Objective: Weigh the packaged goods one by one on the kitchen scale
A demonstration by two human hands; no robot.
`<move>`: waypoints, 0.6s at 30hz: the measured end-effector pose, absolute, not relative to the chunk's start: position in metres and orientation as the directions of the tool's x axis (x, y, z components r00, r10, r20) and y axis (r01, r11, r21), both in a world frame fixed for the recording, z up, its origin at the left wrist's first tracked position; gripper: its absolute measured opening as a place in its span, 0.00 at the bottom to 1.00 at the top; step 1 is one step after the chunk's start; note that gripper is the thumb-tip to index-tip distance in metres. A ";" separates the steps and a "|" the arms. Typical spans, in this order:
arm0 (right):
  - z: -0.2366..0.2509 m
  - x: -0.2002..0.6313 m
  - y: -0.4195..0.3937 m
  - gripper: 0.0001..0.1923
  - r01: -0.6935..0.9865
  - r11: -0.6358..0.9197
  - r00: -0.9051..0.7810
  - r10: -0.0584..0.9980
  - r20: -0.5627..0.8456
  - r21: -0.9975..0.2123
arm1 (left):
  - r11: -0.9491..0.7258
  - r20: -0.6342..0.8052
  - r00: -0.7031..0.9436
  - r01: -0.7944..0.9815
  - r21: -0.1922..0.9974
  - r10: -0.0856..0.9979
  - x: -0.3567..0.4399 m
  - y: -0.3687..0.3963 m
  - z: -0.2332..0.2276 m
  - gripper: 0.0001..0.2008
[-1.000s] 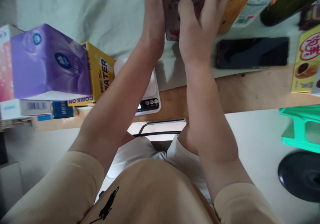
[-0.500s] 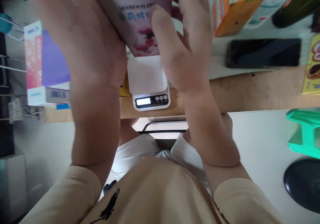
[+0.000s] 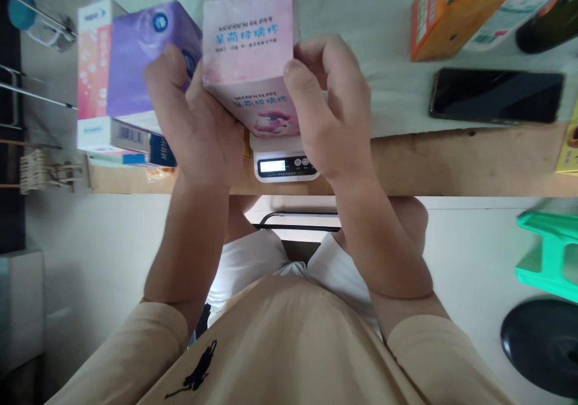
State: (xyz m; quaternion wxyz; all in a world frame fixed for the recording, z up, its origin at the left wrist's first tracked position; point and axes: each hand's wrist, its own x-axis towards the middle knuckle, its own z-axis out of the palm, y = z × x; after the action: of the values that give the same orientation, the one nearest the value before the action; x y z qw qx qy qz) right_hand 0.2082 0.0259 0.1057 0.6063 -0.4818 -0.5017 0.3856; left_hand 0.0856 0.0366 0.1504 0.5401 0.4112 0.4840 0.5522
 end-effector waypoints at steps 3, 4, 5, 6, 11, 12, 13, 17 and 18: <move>0.105 0.208 0.026 0.08 -0.011 0.227 0.189 0.957 0.221 -0.974 | 0.053 -0.056 0.001 -0.335 0.941 0.998 0.085 0.039 0.147 0.31; 0.104 0.208 0.027 0.09 -0.021 0.224 0.186 0.958 0.216 -0.974 | 0.069 -0.072 0.006 -0.359 0.931 0.997 0.085 0.039 0.147 0.31; 0.103 0.208 0.027 0.10 -0.022 0.223 0.183 0.959 0.215 -0.975 | 0.092 -0.097 0.006 -0.369 0.925 0.995 0.085 0.039 0.147 0.31; 0.102 0.209 0.028 0.09 -0.014 0.221 0.178 0.960 0.215 -0.975 | 0.113 -0.122 0.000 -0.372 0.922 0.993 0.084 0.038 0.147 0.31; 0.101 0.209 0.032 0.08 -0.006 0.203 0.175 0.964 0.199 -0.979 | 0.021 -0.028 -0.012 -0.393 0.919 1.000 0.081 0.035 0.136 0.26; 0.101 0.210 0.032 0.08 -0.011 0.207 0.177 0.963 0.202 -0.978 | -0.020 0.016 -0.013 -0.389 0.921 1.000 0.079 0.035 0.132 0.25; 0.101 0.210 0.033 0.08 -0.016 0.214 0.182 0.961 0.207 -0.977 | -0.050 0.049 -0.015 -0.379 0.924 0.999 0.077 0.036 0.128 0.23; 0.101 0.210 0.033 0.06 -0.020 0.227 0.195 0.956 0.219 -0.974 | -0.013 0.018 0.010 -0.346 0.938 1.000 0.074 0.036 0.120 0.20; 0.100 0.210 0.033 0.05 -0.018 0.225 0.195 0.956 0.218 -0.974 | 0.012 -0.015 -0.006 -0.326 0.945 1.000 0.074 0.037 0.121 0.21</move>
State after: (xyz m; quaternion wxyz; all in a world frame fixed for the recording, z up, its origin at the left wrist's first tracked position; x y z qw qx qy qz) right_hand 0.2099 0.0333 0.1002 0.6087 -0.4766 -0.4921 0.4003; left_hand 0.0740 0.0367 0.1208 0.5771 0.4048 0.4160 0.5745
